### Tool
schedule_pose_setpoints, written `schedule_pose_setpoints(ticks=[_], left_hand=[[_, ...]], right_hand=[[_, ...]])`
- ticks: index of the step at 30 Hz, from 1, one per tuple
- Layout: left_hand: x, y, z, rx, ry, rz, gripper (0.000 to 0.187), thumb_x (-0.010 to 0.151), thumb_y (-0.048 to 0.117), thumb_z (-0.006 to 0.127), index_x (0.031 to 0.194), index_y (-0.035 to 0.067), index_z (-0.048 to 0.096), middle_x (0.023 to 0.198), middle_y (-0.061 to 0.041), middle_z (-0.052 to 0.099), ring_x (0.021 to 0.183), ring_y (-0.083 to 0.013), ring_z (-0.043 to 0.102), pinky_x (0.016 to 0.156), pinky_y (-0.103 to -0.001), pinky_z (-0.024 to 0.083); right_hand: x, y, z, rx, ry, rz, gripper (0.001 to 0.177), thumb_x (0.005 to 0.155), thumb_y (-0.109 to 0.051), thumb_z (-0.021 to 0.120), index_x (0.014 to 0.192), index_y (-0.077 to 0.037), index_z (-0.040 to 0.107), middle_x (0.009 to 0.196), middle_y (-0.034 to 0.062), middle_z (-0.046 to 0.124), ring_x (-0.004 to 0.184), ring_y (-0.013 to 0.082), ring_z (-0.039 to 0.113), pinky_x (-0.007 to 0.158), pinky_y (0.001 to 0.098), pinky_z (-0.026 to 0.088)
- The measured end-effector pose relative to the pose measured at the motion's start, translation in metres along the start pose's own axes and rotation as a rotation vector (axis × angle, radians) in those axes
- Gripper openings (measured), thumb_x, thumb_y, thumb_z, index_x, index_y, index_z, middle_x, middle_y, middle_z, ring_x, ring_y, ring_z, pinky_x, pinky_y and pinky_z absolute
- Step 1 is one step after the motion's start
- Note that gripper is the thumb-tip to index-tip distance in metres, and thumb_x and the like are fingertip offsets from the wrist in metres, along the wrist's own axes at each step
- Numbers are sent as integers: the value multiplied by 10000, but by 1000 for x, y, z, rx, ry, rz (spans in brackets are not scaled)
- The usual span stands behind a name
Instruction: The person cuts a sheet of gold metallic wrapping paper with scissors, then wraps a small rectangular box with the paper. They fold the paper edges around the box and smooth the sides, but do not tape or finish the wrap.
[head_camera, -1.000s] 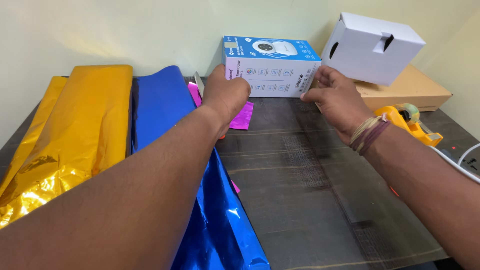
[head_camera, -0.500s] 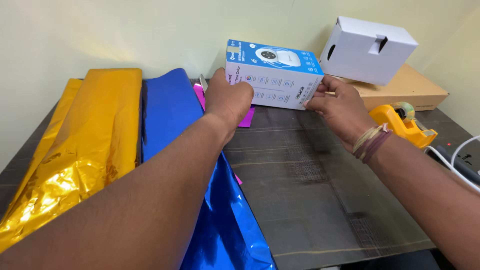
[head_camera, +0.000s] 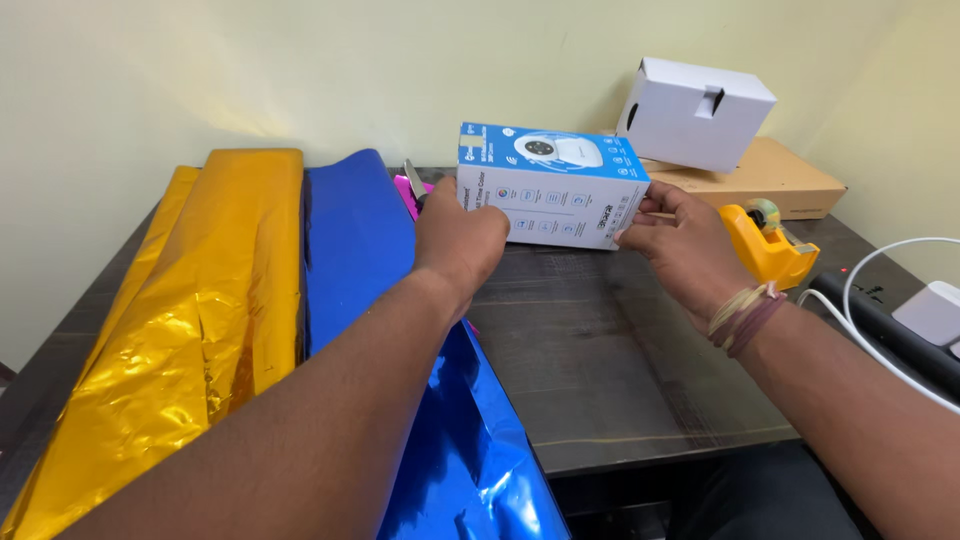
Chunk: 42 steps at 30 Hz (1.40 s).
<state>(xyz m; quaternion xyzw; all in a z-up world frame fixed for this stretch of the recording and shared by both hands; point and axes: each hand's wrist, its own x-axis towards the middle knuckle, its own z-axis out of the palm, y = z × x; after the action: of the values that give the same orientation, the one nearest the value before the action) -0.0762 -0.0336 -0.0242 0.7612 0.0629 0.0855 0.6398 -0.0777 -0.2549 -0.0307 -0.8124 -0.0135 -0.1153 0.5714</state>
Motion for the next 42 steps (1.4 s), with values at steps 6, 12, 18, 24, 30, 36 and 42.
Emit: schedule_pose_setpoints(ticks=[6,12,18,24,30,36,42], left_hand=[[-24,6,-5,47,-2,5,450,793,60,590,1238,83,652,1247,-99,724,1197,-243,672,1031,-355,484],[-43,-2,-6,73,28,25,444,786,71,581,1222,82,665,1231,-110,733,1201,-266,681,1029,-350,494],[-64,-5,-5,79,2,23,636,777,45,594,1402,73,482,1326,-131,661,1262,-267,624,1062,-347,458],[-70,-9,-5,54,2,13,698,782,36,596,1456,73,419,1367,-127,631,1278,-247,626,1083,-340,458],[-67,-17,-2,123,31,88,677,763,47,628,1427,90,503,1443,-100,521,1339,-261,551,1109,-352,431],[-53,-9,-4,-15,-9,-20,796,730,17,627,1488,70,391,1524,-137,314,1384,-306,421,1119,-381,411],[-55,-11,-7,-172,-106,49,804,659,-20,577,1450,58,456,1293,-130,655,1251,-267,625,1047,-381,484]], right_hand=[[-24,-4,-7,-2,17,-12,501,835,-21,670,1334,-25,614,1164,60,690,1095,138,661,972,286,522],[-39,10,-14,-4,14,-67,503,843,-10,680,1337,-4,591,1165,63,694,1109,143,663,982,286,541],[-50,20,-20,-5,15,-103,505,836,6,673,1335,7,596,1161,89,701,1073,165,685,952,303,565],[-62,23,-22,44,12,-96,515,845,20,657,1353,7,574,1164,92,692,1089,166,676,957,304,565],[-70,26,-21,121,11,-116,509,855,15,649,1359,-5,580,1151,91,683,1066,156,656,924,290,556],[-75,29,-21,85,95,-199,419,862,11,645,1281,-6,631,1141,31,682,1039,118,683,906,254,540],[-79,34,-18,-10,119,-288,270,884,-9,647,1142,-12,729,1009,26,720,865,98,721,767,237,542]])
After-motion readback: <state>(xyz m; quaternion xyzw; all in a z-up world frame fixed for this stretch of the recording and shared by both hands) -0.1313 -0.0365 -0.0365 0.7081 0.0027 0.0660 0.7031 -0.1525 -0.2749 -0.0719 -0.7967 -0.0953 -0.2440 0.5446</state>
